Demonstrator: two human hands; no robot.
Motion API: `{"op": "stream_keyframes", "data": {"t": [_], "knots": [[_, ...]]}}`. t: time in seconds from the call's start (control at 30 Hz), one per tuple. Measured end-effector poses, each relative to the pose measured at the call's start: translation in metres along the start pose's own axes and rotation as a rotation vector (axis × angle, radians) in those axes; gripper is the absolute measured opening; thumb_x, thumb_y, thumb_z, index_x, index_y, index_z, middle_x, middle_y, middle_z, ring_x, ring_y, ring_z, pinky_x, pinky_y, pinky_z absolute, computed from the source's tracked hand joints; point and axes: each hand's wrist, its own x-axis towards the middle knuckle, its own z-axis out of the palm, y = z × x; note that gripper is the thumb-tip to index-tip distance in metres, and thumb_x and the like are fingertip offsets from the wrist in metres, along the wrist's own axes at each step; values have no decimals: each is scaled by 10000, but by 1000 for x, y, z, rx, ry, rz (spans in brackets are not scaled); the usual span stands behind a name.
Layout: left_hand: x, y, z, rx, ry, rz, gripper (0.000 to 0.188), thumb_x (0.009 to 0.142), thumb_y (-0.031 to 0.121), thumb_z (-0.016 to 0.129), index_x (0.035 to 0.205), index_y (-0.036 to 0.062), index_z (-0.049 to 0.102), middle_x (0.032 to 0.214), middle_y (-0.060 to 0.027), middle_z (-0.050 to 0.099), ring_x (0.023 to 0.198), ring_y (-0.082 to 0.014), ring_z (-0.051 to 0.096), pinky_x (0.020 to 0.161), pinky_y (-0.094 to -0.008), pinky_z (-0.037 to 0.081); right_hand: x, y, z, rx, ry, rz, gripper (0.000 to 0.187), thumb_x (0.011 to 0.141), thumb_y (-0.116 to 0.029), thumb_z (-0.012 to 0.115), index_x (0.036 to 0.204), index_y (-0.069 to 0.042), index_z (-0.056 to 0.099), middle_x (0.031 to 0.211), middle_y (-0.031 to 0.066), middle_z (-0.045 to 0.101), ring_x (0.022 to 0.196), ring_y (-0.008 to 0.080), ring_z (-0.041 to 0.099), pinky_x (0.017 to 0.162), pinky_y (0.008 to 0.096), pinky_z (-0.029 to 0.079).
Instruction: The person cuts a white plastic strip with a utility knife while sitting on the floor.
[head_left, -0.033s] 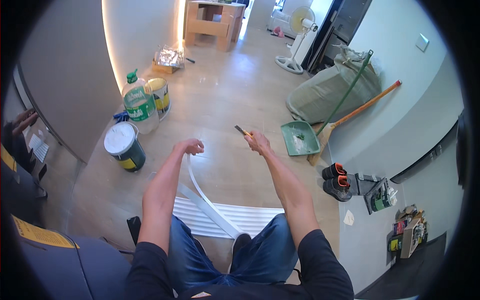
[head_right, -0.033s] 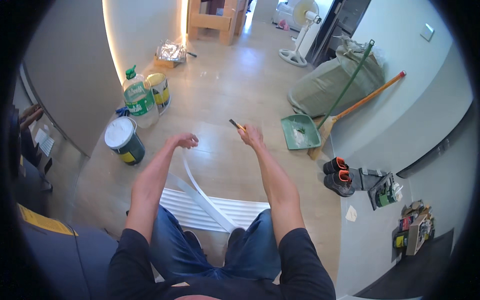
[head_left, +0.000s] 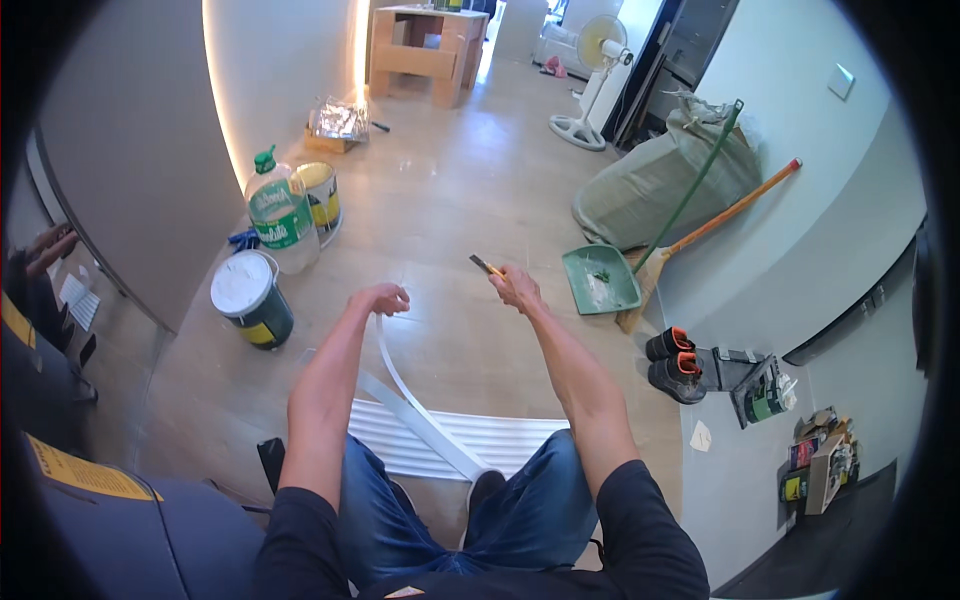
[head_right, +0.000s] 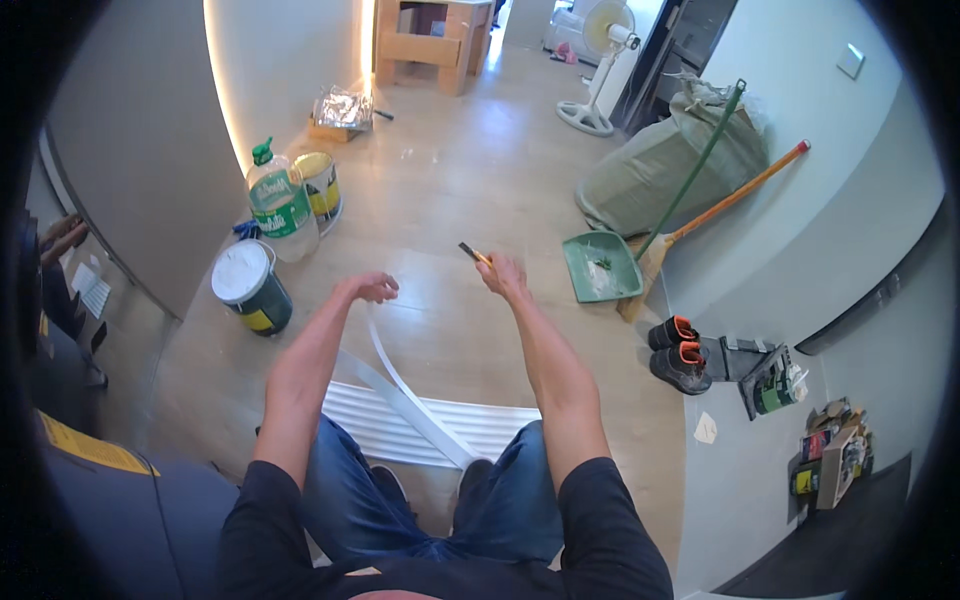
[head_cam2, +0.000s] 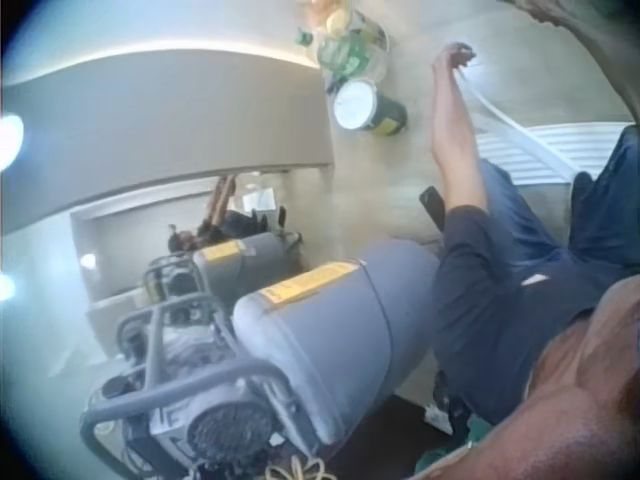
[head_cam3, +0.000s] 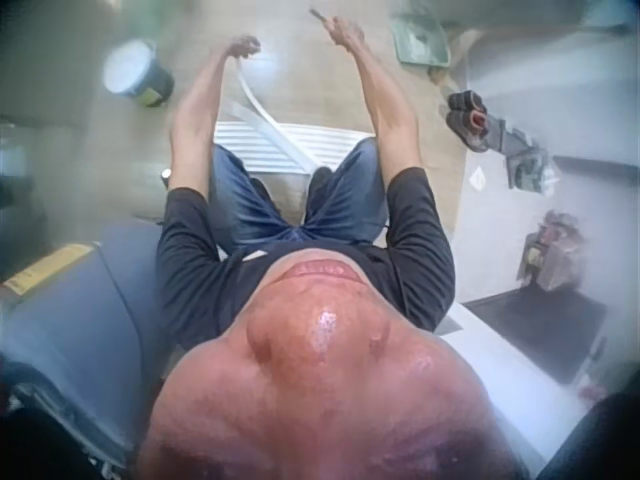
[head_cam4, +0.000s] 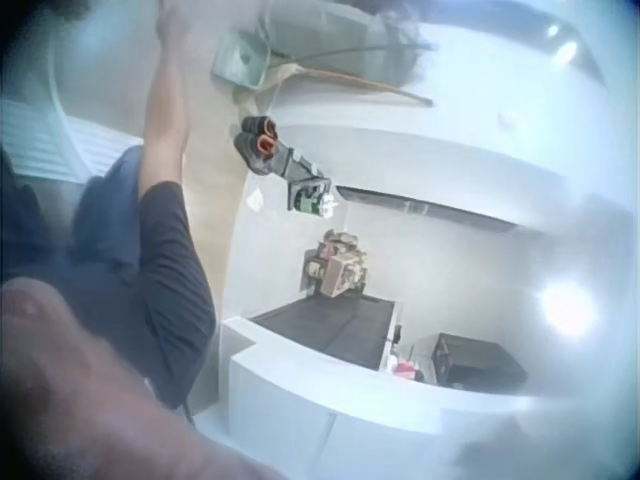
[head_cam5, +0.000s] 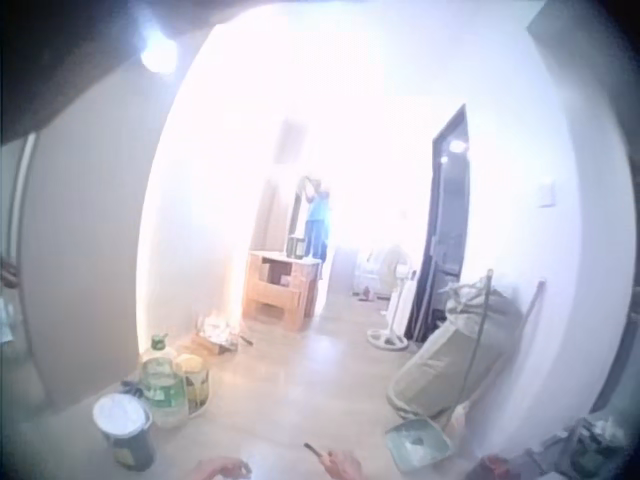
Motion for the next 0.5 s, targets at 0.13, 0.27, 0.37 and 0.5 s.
{"op": "stream_keyframes", "data": {"t": [0.13, 0.27, 0.37, 0.5], "knots": [[-2, 0, -2, 47, -49, -16, 474, 861, 330, 581, 1256, 69, 562, 1047, -99, 665, 870, -214, 642, 778, -379, 513, 0, -9, -2, -21, 73, -37, 365, 867, -422, 553, 1046, -113, 630, 711, 79, 648, 662, 249, 642, 578, 393, 506], [-2, -16, -2, -16, -36, -2, 456, 858, 313, 596, 1253, 87, 568, 1046, -83, 665, 881, -197, 640, 778, -376, 511, 4, -23, -2, -52, 69, -67, 347, 871, -426, 548, 1045, -139, 640, 784, 123, 677, 797, 317, 654, 706, 443, 492], [5, -30, -9, -100, -86, -56, 471, 856, 294, 629, 1280, 113, 533, 1003, -39, 665, 799, -163, 626, 666, -338, 499, 6, -25, -1, 65, 16, -124, 357, 887, -458, 521, 908, -131, 664, 739, 112, 660, 698, 313, 636, 633, 448, 476], [9, -18, -8, -80, -37, 58, 491, 867, 305, 600, 1288, 64, 522, 966, -82, 640, 788, -165, 621, 663, -304, 488, -5, -19, -17, -18, 140, -20, 375, 843, -454, 548, 972, -115, 647, 925, 155, 667, 897, 354, 629, 759, 448, 489]]}}
